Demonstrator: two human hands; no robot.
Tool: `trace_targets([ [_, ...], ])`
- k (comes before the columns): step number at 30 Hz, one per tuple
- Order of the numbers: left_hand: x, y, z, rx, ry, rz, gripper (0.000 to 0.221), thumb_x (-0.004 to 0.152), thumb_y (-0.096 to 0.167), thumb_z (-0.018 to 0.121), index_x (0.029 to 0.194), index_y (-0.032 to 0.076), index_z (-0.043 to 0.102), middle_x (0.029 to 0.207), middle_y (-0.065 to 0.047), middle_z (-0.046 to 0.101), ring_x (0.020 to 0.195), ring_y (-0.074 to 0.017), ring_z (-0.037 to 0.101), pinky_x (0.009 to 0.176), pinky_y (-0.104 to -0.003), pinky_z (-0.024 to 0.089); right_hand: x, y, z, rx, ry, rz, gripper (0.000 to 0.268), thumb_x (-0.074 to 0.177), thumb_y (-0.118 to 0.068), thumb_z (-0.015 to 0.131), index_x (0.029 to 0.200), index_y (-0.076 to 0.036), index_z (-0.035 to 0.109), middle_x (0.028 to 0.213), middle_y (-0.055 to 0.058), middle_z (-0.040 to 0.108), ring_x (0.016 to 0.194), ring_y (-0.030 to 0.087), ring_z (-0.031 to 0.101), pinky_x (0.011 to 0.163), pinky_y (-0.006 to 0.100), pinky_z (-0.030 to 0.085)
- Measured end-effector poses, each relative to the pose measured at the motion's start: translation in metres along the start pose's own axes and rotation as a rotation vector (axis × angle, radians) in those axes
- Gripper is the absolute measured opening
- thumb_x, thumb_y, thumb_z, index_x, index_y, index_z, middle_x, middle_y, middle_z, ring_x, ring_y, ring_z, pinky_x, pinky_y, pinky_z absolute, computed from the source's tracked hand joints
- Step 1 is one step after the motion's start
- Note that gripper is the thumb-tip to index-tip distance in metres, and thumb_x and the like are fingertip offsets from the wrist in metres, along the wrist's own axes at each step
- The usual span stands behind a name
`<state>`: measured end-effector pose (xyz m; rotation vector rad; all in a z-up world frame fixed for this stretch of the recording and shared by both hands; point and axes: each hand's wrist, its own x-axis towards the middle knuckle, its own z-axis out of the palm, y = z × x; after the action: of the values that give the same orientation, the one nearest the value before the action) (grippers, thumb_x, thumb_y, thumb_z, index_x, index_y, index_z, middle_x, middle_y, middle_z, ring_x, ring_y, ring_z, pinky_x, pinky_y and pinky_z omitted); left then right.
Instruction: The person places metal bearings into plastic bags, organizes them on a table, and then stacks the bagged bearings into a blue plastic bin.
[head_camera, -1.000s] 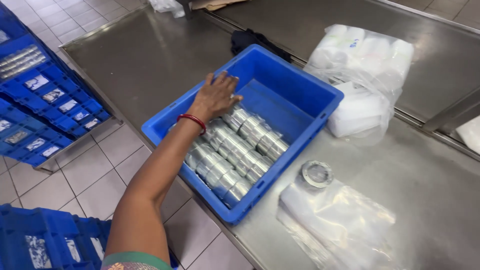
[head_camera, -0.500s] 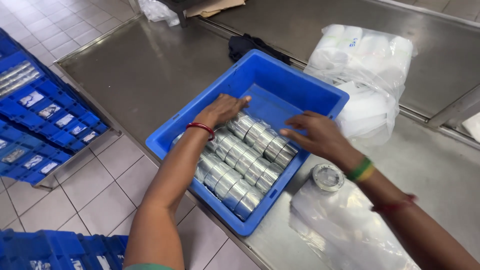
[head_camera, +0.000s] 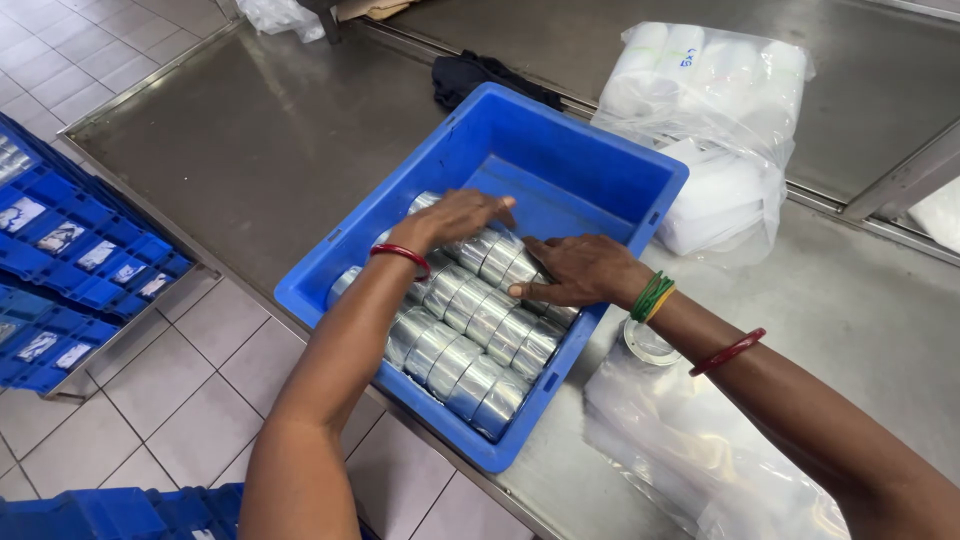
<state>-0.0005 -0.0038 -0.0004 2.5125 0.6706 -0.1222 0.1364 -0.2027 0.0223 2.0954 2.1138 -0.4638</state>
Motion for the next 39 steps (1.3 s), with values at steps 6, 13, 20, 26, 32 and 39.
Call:
trace_targets([
  [6, 0.016, 0.005, 0.006, -0.017, -0.123, -0.093, 0.073, 0.095, 0.068, 0.028, 0.117, 0.020, 0.079, 0.131, -0.006, 0.072, 0.130, -0.0290, 0.061, 0.114, -0.052, 0.041, -0.003, 0.005, 0.003, 0.017, 0.047, -0.032, 0.097, 0.084, -0.083, 0.036, 0.152, -0.013, 0.040, 0.107, 0.017, 0.072, 0.095, 0.036, 0.072, 0.076, 0.051, 0.058],
  [13, 0.012, 0.014, 0.017, 0.038, -0.147, -0.099, 0.075, 0.093, 0.073, 0.026, 0.118, 0.022, 0.077, 0.130, -0.004, 0.071, 0.129, -0.0279, 0.061, 0.112, -0.055, 0.042, -0.019, -0.029, -0.001, 0.018, 0.112, 0.164, 0.080, 0.096, -0.073, 0.029, 0.155, -0.021, 0.039, 0.084, 0.018, 0.072, 0.082, 0.036, 0.073, 0.074, 0.050, 0.057],
  [20, 0.010, 0.037, 0.024, -0.035, -0.186, 0.003, 0.081, 0.092, 0.074, 0.018, 0.118, 0.020, 0.073, 0.119, -0.009, 0.074, 0.122, -0.0279, 0.063, 0.116, -0.062, 0.025, -0.027, -0.007, -0.001, 0.161, 0.291, 0.045, 0.058, 0.098, -0.061, 0.034, 0.131, -0.016, 0.052, 0.048, 0.009, 0.059, 0.043, 0.028, 0.061, 0.049, 0.045, 0.046],
  [26, 0.017, 0.039, 0.023, -0.118, -0.242, -0.049, 0.081, 0.091, 0.076, 0.022, 0.119, 0.019, 0.072, 0.122, -0.009, 0.072, 0.120, -0.0309, 0.065, 0.108, -0.053, 0.045, -0.024, -0.001, 0.011, 0.164, 0.397, -0.002, 0.035, 0.101, -0.044, 0.044, 0.117, -0.014, 0.055, 0.054, 0.010, 0.062, 0.048, 0.032, 0.062, 0.051, 0.049, 0.047],
  [32, 0.026, -0.008, 0.005, 0.126, -0.007, 0.122, 0.080, 0.101, 0.066, 0.014, 0.125, 0.016, 0.073, 0.127, -0.014, 0.071, 0.121, -0.0358, 0.064, 0.112, -0.049, 0.042, -0.027, -0.013, 0.003, 0.174, 0.499, 0.067, 0.027, 0.100, -0.037, 0.050, 0.113, -0.014, 0.058, 0.057, 0.012, 0.064, 0.051, 0.034, 0.063, 0.051, 0.052, 0.047],
  [39, 0.004, -0.008, -0.022, 0.137, 0.050, -0.278, 0.073, 0.108, 0.058, 0.022, 0.112, 0.011, 0.078, 0.122, -0.020, 0.071, 0.117, -0.0404, 0.065, 0.109, -0.050, 0.045, -0.032, -0.012, 0.011, 0.345, 0.743, 0.039, 0.028, 0.102, -0.035, 0.053, 0.101, -0.010, 0.067, 0.059, 0.008, 0.065, 0.049, 0.028, 0.063, 0.049, 0.045, 0.048],
])
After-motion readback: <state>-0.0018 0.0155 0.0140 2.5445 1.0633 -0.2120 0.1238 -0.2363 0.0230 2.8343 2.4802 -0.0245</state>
